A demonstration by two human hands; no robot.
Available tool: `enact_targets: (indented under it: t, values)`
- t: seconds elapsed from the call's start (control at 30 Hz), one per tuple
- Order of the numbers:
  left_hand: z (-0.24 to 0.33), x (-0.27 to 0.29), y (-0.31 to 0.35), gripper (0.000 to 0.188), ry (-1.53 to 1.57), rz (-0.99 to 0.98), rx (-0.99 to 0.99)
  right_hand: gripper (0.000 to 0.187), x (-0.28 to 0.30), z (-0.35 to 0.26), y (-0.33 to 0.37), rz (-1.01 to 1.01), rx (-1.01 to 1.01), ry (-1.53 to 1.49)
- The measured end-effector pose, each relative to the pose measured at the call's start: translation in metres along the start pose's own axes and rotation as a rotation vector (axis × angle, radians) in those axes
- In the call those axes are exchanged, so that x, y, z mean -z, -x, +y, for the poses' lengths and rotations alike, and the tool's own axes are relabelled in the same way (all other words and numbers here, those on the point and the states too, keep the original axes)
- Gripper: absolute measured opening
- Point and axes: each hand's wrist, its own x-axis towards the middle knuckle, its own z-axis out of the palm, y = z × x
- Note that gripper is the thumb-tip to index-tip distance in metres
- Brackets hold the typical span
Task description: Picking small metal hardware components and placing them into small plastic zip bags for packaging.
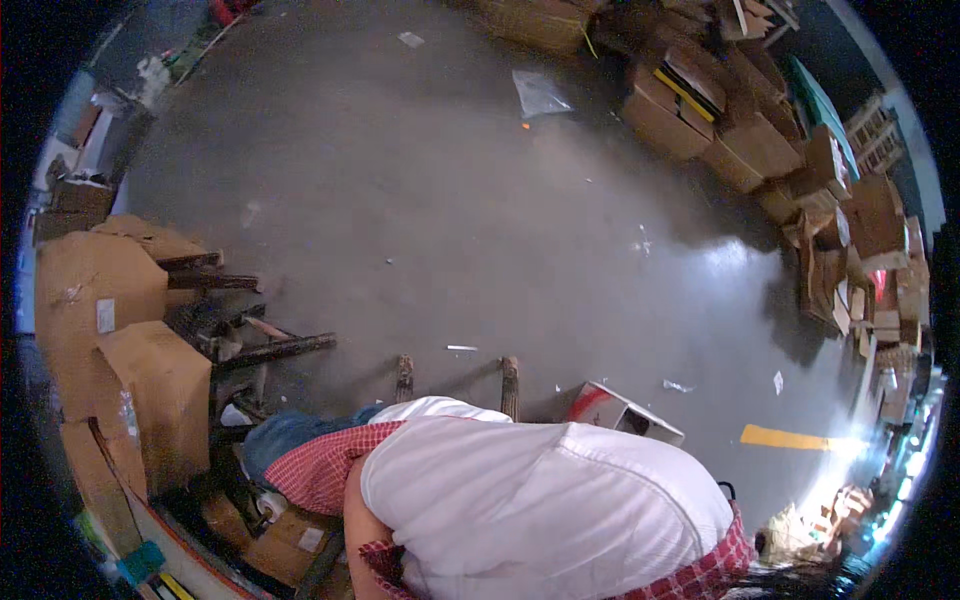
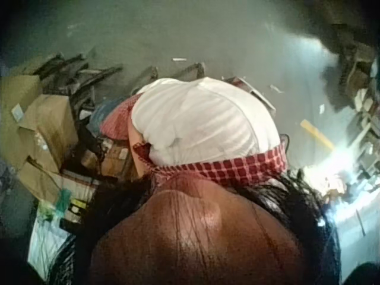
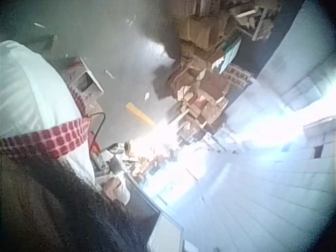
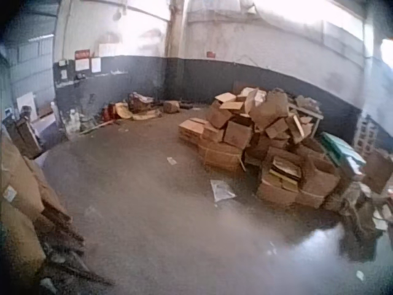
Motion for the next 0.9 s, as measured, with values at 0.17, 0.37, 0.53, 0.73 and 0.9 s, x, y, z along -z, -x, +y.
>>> enact_targets:
  t: [0.17,0.37,0.53,0.73,0.9]
  values:
    - [-0.008,0.024,0.003,0.023,-0.069,-0.006,-0.006,0.058,0.002,0.007,0.001,-0.010,0.025,-0.080]
    - [-0.010,0.074,0.003,0.023,-0.205,0.031,-0.005,0.063,0.027,0.013,-0.011,-0.025,0.127,-0.162]
    - [0.003,0.138,0.026,0.023,-0.379,0.086,0.050,0.067,0.014,0.015,-0.066,-0.035,0.296,-0.256]
    - [0.017,0.174,0.017,0.023,-0.528,0.215,0.040,0.074,0.000,0.035,-0.090,0.383,0.412,-0.319]
    - [0.016,0.170,-0.007,0.024,-0.588,0.415,-0.010,0.041,0.021,0.031,-0.076,0.483,-0.096,-0.226]
